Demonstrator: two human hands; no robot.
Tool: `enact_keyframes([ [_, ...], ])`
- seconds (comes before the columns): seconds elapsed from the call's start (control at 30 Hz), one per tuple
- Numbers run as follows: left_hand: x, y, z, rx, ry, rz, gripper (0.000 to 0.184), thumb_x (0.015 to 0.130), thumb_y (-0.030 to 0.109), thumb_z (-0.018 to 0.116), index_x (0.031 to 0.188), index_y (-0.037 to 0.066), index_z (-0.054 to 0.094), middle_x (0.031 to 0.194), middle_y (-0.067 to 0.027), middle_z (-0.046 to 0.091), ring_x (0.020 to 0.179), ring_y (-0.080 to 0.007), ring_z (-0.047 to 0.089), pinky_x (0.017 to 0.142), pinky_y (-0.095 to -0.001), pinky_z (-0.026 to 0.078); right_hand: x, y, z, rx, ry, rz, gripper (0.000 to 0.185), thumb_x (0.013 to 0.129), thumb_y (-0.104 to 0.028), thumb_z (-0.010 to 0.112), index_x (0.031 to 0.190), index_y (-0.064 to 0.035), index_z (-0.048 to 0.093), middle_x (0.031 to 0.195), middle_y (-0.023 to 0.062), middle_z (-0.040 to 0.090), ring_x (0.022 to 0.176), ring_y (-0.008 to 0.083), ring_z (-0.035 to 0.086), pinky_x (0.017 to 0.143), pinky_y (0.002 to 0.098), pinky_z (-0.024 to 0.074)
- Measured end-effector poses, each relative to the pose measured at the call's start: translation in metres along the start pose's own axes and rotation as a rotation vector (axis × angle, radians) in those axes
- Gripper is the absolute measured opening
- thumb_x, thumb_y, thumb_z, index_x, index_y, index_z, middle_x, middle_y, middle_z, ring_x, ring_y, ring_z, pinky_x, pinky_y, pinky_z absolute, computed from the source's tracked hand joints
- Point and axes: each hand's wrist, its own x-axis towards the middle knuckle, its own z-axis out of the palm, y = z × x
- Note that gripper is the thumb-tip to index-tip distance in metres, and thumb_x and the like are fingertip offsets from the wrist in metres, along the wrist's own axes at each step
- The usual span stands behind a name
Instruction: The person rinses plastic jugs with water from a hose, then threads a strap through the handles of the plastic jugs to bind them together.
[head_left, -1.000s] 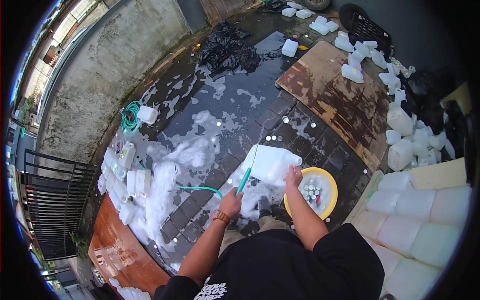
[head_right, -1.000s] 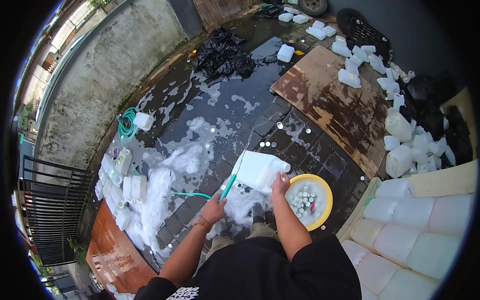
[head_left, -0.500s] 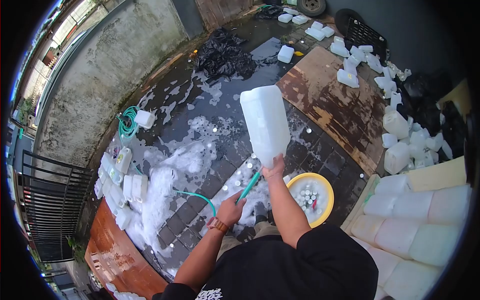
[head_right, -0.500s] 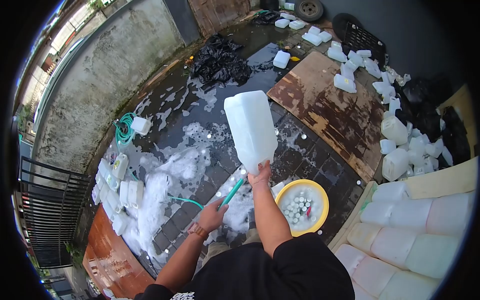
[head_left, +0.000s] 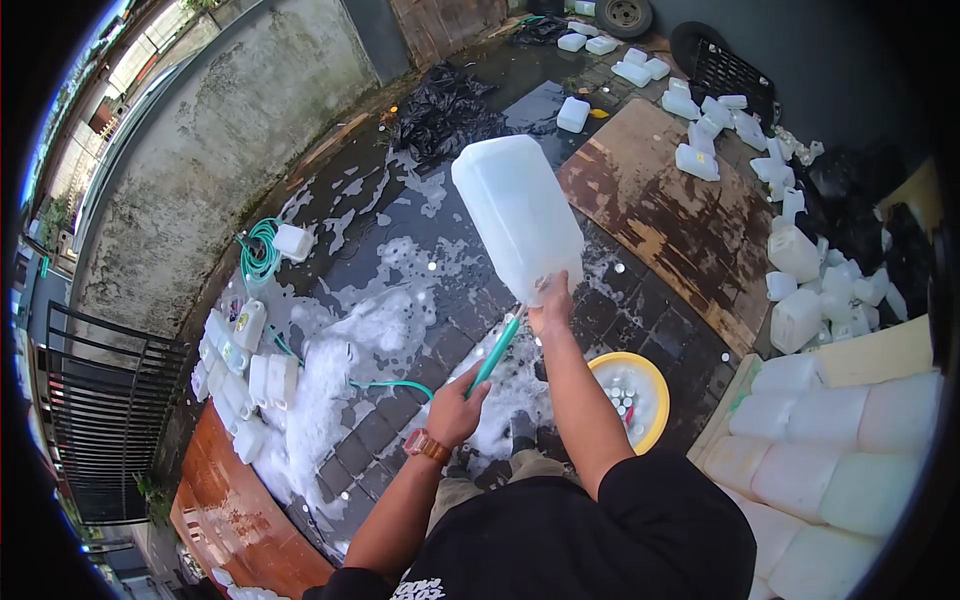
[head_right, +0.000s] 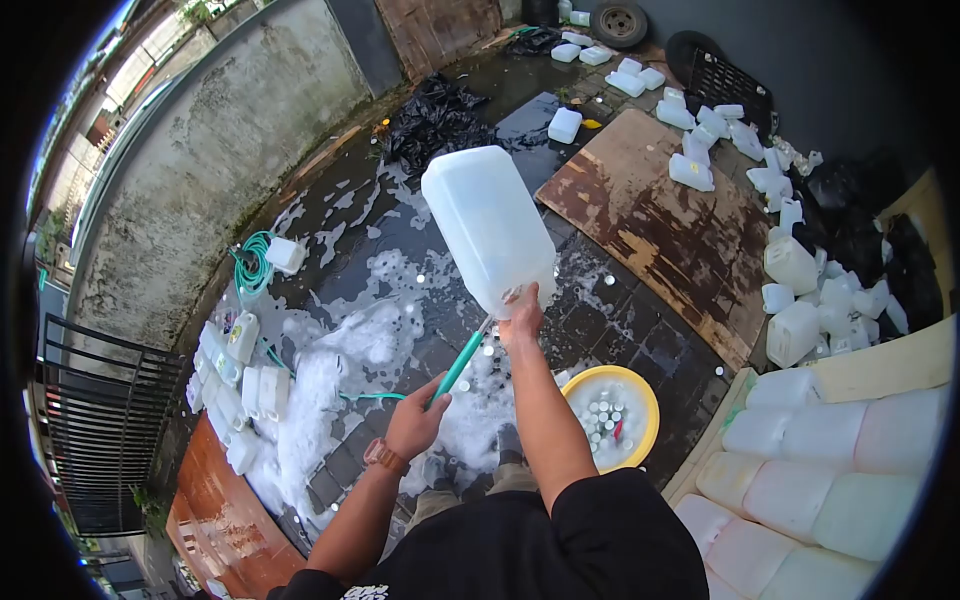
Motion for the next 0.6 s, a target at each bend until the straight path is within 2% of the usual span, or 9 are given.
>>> enact_keyframes([
  [0.07,0.017,-0.023,0.011,-0.015,0.072,0.028,0.044,0.096,0.026,0.06,0.137,0.013,0.055,0.089,-0.0106,0.069,0.073,-0.0184,0.064,0.072,-0.0336,0.051,0.003,-0.004,-0.017,-0.279,-0.08,-0.132,0.039,0.101,-0.035,0.049,0.125,-0.0051,0.047,0.094,0.0059,0.062,0.08,0.0186,0.061,0.068,0.0345,0.0524],
  [0.13,0.037,-0.04,0.03,-0.085,0.053,-0.031,0.045,0.096,0.026,0.06,0.139,0.015,0.053,0.082,-0.007,0.065,0.064,-0.0148,0.058,0.064,-0.0329,0.05,-0.021,-0.001,-0.017,-0.811,-0.089,-0.325,0.028,0.098,-0.021,0.056,0.118,-0.0052,0.045,0.079,0.0037,0.053,0.066,0.0121,0.051,0.059,0.0287,0.0477],
  [0.2,0.055,-0.033,0.048,-0.232,-0.001,-0.207,0.043,0.097,0.032,0.054,0.133,0.011,0.058,0.101,-0.0214,0.069,0.083,-0.0335,0.069,0.074,-0.0425,0.053,-0.022,0.023,-0.041,-1.093,-0.143,-0.616,0.035,0.097,-0.02,0.059,0.121,-0.0038,0.039,0.09,0.009,0.057,0.082,0.0193,0.057,0.074,0.0343,0.0492],
  [0.23,0.059,-0.03,0.055,-0.238,0.003,-0.209,0.043,0.097,0.032,0.054,0.133,0.011,0.058,0.101,-0.0214,0.069,0.083,-0.0335,0.069,0.074,-0.0425,0.053,-0.028,0.032,-0.051,-1.212,-0.208,-0.874,0.037,0.097,-0.02,0.06,0.122,-0.0037,0.038,0.094,0.011,0.058,0.088,0.0229,0.059,0.081,0.0367,0.0487],
  [0.3,0.068,-0.029,0.07,-0.75,-0.079,-0.522,0.037,0.097,0.03,0.049,0.124,0.008,0.062,0.085,-0.0143,0.064,0.066,-0.0278,0.065,0.057,-0.0415,0.052,-0.047,0.033,-0.061,-1.269,-0.269,-0.786,0.036,0.098,-0.023,0.059,0.121,-0.0053,0.039,0.105,0.0158,0.057,0.101,0.0298,0.057,0.092,0.0405,0.0443],
  [0.33,0.074,-0.035,0.082,-0.899,-0.064,-0.592,0.028,0.098,0.027,0.044,0.108,0.006,0.059,0.076,-0.0074,0.054,0.055,-0.0215,0.057,0.044,-0.0373,0.046,-0.058,0.031,-0.063,-1.322,-0.297,-0.468,0.043,0.095,-0.03,0.062,0.121,-0.0055,0.038,0.108,0.0189,0.057,0.103,0.0328,0.058,0.09,0.0438,0.0449],
  [0.37,0.078,-0.044,0.092,-0.911,-0.056,-0.595,0.028,0.098,0.027,0.044,0.108,0.006,0.059,0.076,-0.0074,0.054,0.055,-0.0215,0.057,0.044,-0.0373,0.046,-0.071,0.028,-0.062,-1.355,-0.32,-0.146,0.051,0.093,-0.037,0.065,0.121,-0.0057,0.037,0.111,0.0221,0.057,0.105,0.0357,0.058,0.089,0.047,0.0455],
  [0.47,0.082,-0.07,0.106,-1.109,-0.056,-0.455,0.025,0.1,0.029,0.042,0.101,0.007,0.054,0.077,-0.005,0.053,0.053,-0.0188,0.053,0.047,-0.0357,0.048,-0.11,0.024,-0.047,-1.448,-0.33,0.113,0.056,0.088,-0.04,0.07,0.119,-0.0058,0.038,0.111,0.0231,0.057,0.103,0.0314,0.058,0.088,0.0438,0.0464],
  [0.6,0.055,-0.093,0.109,-1.198,-0.101,-0.587,0.021,0.102,0.024,0.042,0.108,0.008,0.054,0.085,-0.0057,0.058,0.07,-0.0181,0.058,0.062,-0.0345,0.051,-0.107,0.043,-0.062,-1.542,-0.339,0.424,0.05,0.087,-0.033,0.068,0.119,-0.0033,0.043,0.103,0.0215,0.062,0.097,0.0269,0.061,0.085,0.0392,0.0485],
])
